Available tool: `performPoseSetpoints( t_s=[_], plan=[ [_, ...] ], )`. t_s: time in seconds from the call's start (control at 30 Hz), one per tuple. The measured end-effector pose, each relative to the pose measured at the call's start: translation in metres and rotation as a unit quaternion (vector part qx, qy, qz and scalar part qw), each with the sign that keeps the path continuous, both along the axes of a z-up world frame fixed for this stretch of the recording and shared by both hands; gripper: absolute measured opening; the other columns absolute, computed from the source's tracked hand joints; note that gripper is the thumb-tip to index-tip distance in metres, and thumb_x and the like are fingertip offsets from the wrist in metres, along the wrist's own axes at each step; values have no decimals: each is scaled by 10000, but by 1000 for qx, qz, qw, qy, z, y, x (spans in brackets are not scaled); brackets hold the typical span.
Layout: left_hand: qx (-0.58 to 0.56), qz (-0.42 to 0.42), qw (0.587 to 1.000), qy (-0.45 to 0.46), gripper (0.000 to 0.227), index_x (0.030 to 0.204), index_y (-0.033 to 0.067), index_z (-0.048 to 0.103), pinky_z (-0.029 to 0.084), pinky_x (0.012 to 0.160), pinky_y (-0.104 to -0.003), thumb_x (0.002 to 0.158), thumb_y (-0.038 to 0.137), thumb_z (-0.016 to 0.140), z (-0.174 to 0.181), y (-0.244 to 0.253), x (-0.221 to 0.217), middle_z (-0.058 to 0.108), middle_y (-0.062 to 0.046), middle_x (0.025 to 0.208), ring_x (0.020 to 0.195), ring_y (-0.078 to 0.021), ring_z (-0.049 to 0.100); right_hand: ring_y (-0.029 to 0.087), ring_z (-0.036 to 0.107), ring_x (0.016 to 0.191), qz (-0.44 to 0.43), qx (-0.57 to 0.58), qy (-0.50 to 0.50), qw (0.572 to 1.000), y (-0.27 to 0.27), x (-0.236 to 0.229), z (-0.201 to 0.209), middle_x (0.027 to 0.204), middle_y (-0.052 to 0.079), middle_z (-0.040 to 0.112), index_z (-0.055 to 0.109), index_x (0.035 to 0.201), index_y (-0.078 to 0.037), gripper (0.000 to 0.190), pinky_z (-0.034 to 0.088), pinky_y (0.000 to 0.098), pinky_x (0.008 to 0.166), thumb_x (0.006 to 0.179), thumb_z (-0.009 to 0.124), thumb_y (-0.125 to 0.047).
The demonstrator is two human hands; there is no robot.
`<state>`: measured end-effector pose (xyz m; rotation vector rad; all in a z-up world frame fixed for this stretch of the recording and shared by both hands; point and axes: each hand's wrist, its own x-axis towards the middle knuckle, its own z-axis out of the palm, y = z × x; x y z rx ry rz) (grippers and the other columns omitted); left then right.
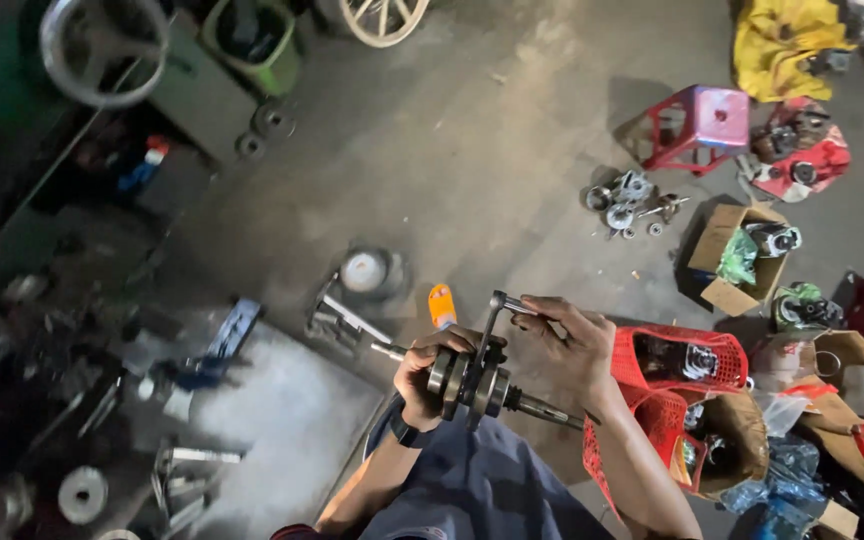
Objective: The person wraps a crankshaft in a plastic bag and places it on a sack. They then retrieve another crankshaft, mount it in a bench vise, and use a dial indicator to measure runout by rotating the shaft and observing the gauge. The person removes the crankshaft, briefly uses a hammer, and repeats the measurement process.
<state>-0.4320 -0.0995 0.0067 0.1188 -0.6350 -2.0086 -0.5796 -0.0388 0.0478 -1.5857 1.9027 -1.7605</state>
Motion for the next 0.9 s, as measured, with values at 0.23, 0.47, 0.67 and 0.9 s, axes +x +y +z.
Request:
performPoseSetpoints(
  t_s=[0.23,0.47,0.67,0.9],
  plan=[
    [13,-65,998,-20,375,738,-142,547,432,673,-425,807,158,333,-9,-102,-117,528,-323,689,707,-426,530,194,663,596,7,77,-154,985,-100,-110,14,711,132,670,691,910,-33,188,562,346,531,723,695,-7],
    [-65,-92,992,-65,367,727,-148,583,454,695,-397,781,149,375,-31,-236,-188,558,-319,686,732,-419,572,139,490,445,218,243,-463,824,-223,-218,-17,550,88,494,545,1054,106,748,367,218,339,837,455,-604],
    [-22,-97,990,-99,330,701,-144,597,448,632,-361,710,140,430,-56,-375,-245,563,-311,670,645,-373,559,170,486,352,333,350,-475,736,-374,-291,-21,486,170,528,535,873,47,551,345,236,266,860,478,-501],
    [15,-175,968,-179,311,832,-36,629,448,838,-324,746,182,424,-101,-569,-322,640,-186,931,876,-256,591,217,505,385,299,623,-263,673,-600,-364,33,541,174,602,705,864,31,380,405,297,391,839,499,-288]
  ],
)
